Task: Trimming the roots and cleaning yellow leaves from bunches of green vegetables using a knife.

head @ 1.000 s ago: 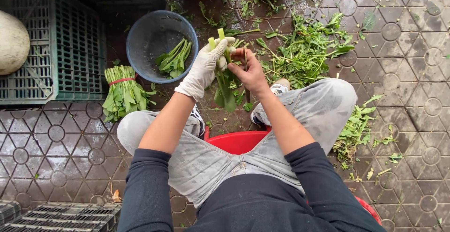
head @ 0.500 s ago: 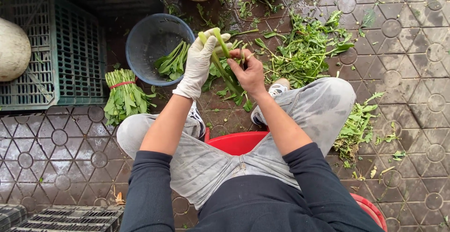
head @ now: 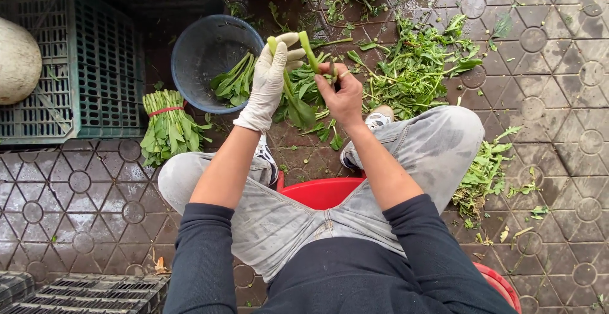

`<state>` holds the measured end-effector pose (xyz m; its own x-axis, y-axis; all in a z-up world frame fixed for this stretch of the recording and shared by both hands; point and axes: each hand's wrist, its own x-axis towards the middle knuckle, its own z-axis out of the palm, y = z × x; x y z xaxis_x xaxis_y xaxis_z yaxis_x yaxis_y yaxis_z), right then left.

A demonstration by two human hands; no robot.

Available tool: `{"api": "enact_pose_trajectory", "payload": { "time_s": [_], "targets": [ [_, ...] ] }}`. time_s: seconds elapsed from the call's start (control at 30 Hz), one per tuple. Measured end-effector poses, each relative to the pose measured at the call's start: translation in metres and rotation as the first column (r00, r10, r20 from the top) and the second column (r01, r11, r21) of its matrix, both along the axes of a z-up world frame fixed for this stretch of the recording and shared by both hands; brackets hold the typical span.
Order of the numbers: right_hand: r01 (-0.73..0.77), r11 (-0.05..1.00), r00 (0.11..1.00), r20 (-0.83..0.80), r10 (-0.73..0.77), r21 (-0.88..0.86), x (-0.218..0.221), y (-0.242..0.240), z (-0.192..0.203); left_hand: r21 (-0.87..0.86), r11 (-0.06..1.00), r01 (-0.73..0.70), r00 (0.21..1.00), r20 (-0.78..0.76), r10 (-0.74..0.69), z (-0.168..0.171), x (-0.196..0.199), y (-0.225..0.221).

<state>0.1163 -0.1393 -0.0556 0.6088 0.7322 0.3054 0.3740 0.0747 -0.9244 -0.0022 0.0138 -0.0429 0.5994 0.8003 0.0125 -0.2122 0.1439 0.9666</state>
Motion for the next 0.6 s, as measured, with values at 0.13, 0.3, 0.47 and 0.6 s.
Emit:
{"api": "enact_pose_trajectory", "payload": {
  "time_s": [0.13, 0.3, 0.47, 0.6],
  "targets": [
    [-0.062, 0.996, 0.996, 0.07, 0.058, 0.064, -0.009, 0.0, -0.001, -0.129, 0.944, 0.305, 0.923, 0.283, -0.26, 0.008, -0.001, -0.011],
    [-0.067, 0.995, 0.994, 0.097, 0.06, 0.075, -0.016, 0.0, 0.007, -0.096, 0.934, 0.344, 0.901, 0.313, -0.299, 0.03, -0.002, -0.018],
    [-0.096, 0.99, 0.989, 0.124, 0.083, 0.1, -0.016, 0.0, 0.009, -0.135, 0.95, 0.281, 0.949, 0.188, -0.254, 0.026, 0.0, -0.019],
    [-0.137, 0.971, 0.968, 0.233, 0.09, 0.196, 0.025, 0.01, -0.018, -0.025, 0.98, 0.199, 0.975, 0.106, -0.196, 0.08, -0.007, -0.009]
  ]
}}
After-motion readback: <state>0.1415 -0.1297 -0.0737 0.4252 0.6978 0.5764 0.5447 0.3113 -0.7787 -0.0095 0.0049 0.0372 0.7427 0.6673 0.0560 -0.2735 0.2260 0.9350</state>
